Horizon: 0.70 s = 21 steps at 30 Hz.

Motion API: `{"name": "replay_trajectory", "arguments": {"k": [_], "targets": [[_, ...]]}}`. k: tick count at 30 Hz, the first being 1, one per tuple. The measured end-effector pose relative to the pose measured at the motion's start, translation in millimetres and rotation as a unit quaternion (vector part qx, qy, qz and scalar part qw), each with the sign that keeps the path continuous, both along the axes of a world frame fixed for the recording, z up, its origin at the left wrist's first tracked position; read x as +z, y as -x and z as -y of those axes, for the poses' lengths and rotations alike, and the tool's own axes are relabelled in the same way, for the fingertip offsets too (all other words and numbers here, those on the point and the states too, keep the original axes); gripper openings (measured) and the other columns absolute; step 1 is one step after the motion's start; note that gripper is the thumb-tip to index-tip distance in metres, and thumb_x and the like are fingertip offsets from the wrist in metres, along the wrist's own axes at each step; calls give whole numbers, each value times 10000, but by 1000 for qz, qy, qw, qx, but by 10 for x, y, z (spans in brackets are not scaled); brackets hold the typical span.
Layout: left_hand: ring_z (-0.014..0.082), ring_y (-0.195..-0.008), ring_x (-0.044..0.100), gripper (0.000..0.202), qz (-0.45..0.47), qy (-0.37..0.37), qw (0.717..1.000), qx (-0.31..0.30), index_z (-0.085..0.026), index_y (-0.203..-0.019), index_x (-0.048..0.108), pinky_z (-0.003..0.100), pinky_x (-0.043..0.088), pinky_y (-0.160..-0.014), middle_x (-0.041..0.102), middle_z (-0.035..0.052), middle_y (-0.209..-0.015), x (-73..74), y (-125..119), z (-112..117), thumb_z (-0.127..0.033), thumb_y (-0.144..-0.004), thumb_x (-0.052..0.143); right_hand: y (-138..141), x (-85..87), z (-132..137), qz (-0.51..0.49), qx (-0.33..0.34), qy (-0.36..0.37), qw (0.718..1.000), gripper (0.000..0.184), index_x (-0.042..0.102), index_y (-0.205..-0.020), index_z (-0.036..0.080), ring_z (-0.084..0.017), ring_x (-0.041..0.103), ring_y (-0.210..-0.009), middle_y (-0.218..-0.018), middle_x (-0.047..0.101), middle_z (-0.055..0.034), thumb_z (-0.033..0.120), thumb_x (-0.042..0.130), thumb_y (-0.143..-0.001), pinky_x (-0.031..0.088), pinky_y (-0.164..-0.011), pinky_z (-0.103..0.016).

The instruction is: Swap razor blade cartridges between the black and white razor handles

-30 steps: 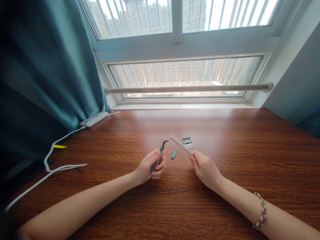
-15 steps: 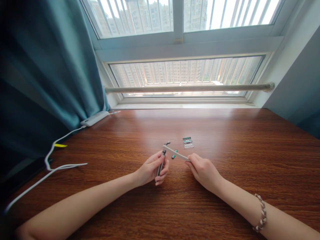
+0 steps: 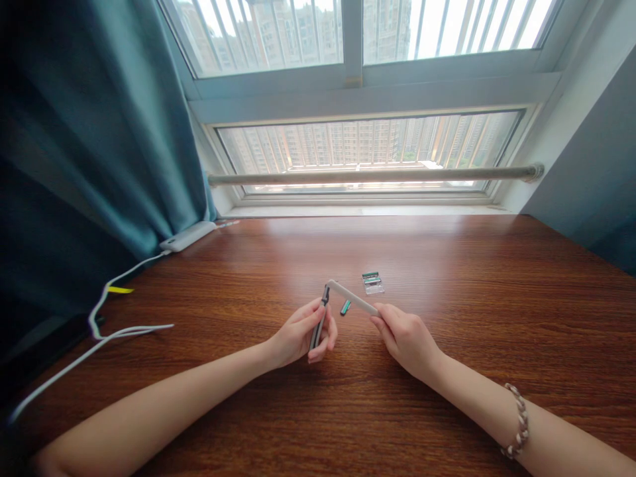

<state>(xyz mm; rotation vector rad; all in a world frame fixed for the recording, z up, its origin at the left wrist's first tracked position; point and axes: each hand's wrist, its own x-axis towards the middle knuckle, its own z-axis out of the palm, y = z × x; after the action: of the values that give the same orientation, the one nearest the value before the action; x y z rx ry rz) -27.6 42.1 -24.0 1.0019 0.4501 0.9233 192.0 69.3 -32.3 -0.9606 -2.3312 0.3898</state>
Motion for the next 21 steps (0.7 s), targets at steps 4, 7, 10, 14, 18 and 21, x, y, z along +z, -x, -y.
{"name": "replay_trajectory", "arguments": {"k": [4,7,10,14,18,21], "targets": [[93,-316,464,197,-7,-2,1000,3,-186,-793,333,164,304,-285,620,60,-624,-9,13,-8,-350,-886,277,5,0,-6,17,10,-1,1000,201,495,-1020,191,-162,582,-765,-882,607,-49,226,347,-888,428,-664,-260],[97,-343,478,222,0,16,1000,11,-169,-793,377,177,305,-313,623,80,-667,27,28,-10,-356,-880,294,-1,6,-9,-14,-15,-22,1000,186,507,-976,179,-160,573,-737,-833,598,-52,229,352,-886,420,-640,-254],[87,-398,476,230,13,64,998,4,-139,-787,442,198,328,-375,580,69,-696,99,53,-9,-329,-865,337,-14,1,-10,-15,2,-39,999,175,508,-962,177,-152,558,-698,-790,581,-45,236,364,-881,411,-616,-246],[44,-410,366,211,39,138,989,-20,-129,-839,508,168,253,-387,429,-12,-611,171,95,-13,-295,-847,377,-15,-16,-23,16,-14,-25,999,169,520,-935,190,-147,555,-692,-792,577,-35,246,371,-881,406,-630,-246],[23,-378,247,240,45,147,988,-22,-126,-877,531,156,149,-363,319,-46,-553,173,123,-19,-301,-849,370,-9,-25,-36,-8,-47,-37,998,165,519,-897,181,-153,552,-707,-797,581,-43,247,369,-881,398,-625,-246],[23,-372,203,235,44,145,988,-29,-134,-888,526,153,120,-351,291,-52,-543,167,131,-22,-292,-853,355,-12,-26,-34,9,-24,-35,999,170,522,-921,185,-147,558,-704,-800,585,-37,249,370,-882,401,-630,-242]]}}
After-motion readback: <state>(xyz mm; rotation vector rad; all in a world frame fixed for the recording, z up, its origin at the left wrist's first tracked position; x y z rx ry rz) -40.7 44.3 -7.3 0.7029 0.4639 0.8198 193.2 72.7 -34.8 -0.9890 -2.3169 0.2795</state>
